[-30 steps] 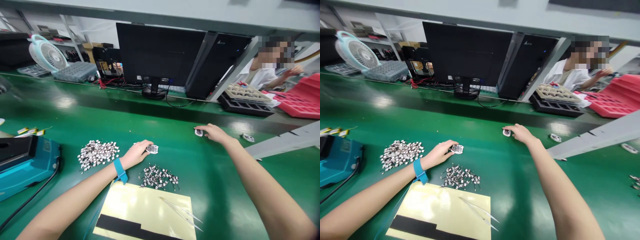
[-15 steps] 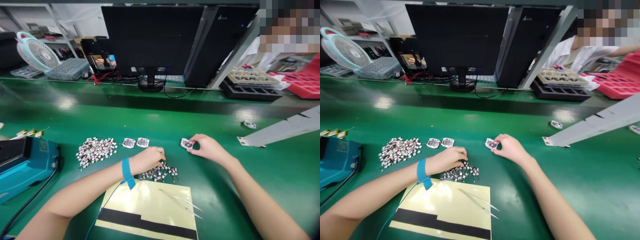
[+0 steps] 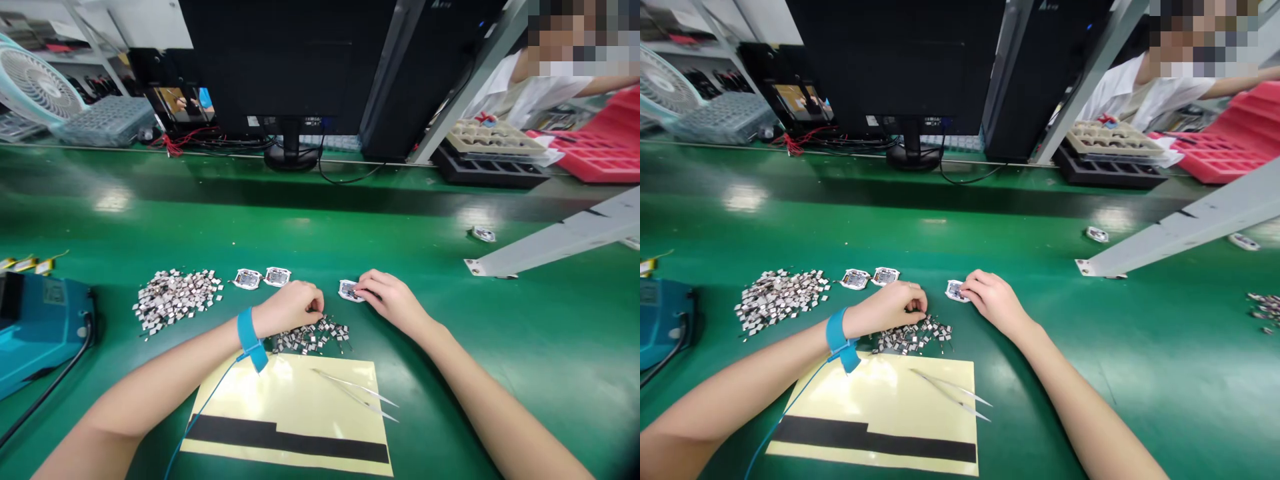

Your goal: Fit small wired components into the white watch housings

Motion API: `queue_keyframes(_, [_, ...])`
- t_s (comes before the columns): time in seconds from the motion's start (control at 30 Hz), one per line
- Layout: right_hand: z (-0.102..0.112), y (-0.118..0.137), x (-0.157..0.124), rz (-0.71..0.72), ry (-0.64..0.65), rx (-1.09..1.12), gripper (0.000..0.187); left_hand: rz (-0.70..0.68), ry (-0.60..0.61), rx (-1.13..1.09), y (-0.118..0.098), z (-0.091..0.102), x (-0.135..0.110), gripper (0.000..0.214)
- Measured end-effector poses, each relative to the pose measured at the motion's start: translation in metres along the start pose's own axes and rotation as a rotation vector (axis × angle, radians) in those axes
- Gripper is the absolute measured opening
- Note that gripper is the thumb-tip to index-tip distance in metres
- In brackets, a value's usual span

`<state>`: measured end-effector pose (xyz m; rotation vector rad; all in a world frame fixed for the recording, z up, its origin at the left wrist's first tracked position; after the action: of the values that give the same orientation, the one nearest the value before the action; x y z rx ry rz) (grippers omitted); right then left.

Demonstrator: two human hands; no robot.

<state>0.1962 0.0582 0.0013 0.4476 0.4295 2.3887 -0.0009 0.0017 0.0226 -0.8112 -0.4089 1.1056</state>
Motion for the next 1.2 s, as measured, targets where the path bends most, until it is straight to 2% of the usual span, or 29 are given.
queue_keyframes(0.2, [-0.003,-0.002,-0.003,-0.058,-0.083,0.155,0.005,0.058,-0.087,-0.409,-0.003,0.007,0.009,0.018])
queue_keyframes(0.3, [0.002,0.002,-0.005,-0.101,-0.160,0.188,0.002,0.091,-0.155,-0.610,-0.007,0.006,0.015,0.016])
queue_keyframes(0.4, [0.011,0.020,-0.008,-0.152,-0.258,0.202,0.009,0.123,-0.231,-0.771,-0.013,0.001,0.014,0.017])
queue_keyframes(0.47, [0.015,0.036,-0.010,-0.151,-0.267,0.260,0.014,0.136,-0.263,-0.854,-0.017,-0.003,0.011,0.017])
queue_keyframes(0.57, [0.015,0.055,-0.010,-0.133,-0.276,0.386,0.011,0.152,-0.267,-0.942,-0.021,-0.007,0.006,0.016])
queue_keyframes(0.67, [0.013,0.061,-0.010,-0.188,-0.312,0.434,0.007,0.170,-0.241,-0.979,-0.022,-0.010,0.005,0.014])
queue_keyframes(0.8, [0.009,0.056,-0.012,-0.265,-0.317,0.482,0.016,0.185,-0.202,-0.979,-0.021,-0.014,0.006,0.013])
queue_keyframes(0.9, [0.007,0.054,-0.013,-0.233,-0.326,0.453,0.008,0.185,-0.177,-0.927,-0.019,-0.015,0.006,0.014])
queue_keyframes(0.97, [0.007,0.054,-0.013,-0.215,-0.337,0.435,0.007,0.131,-0.176,-0.791,-0.019,-0.013,0.005,0.013])
queue_keyframes(1.13, [0.005,0.051,-0.013,-0.199,-0.371,0.415,0.005,-0.180,-0.246,-0.206,-0.027,-0.004,0.002,0.011])
queue_keyframes(1.2, [0.004,0.050,-0.013,-0.191,-0.386,0.411,0.004,-0.155,-0.212,-0.222,-0.027,-0.003,0.003,0.012])
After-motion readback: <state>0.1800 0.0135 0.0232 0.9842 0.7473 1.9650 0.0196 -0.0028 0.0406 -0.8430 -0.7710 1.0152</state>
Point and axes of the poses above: each hand's wrist, its own x-axis towards the middle knuckle, its own z-axis out of the back of the hand, y = z × x, the point moved 2 cm from there along x, towards the middle knuckle, and after that the axes turned 2 degrees about -x, right-handed, at the moved point
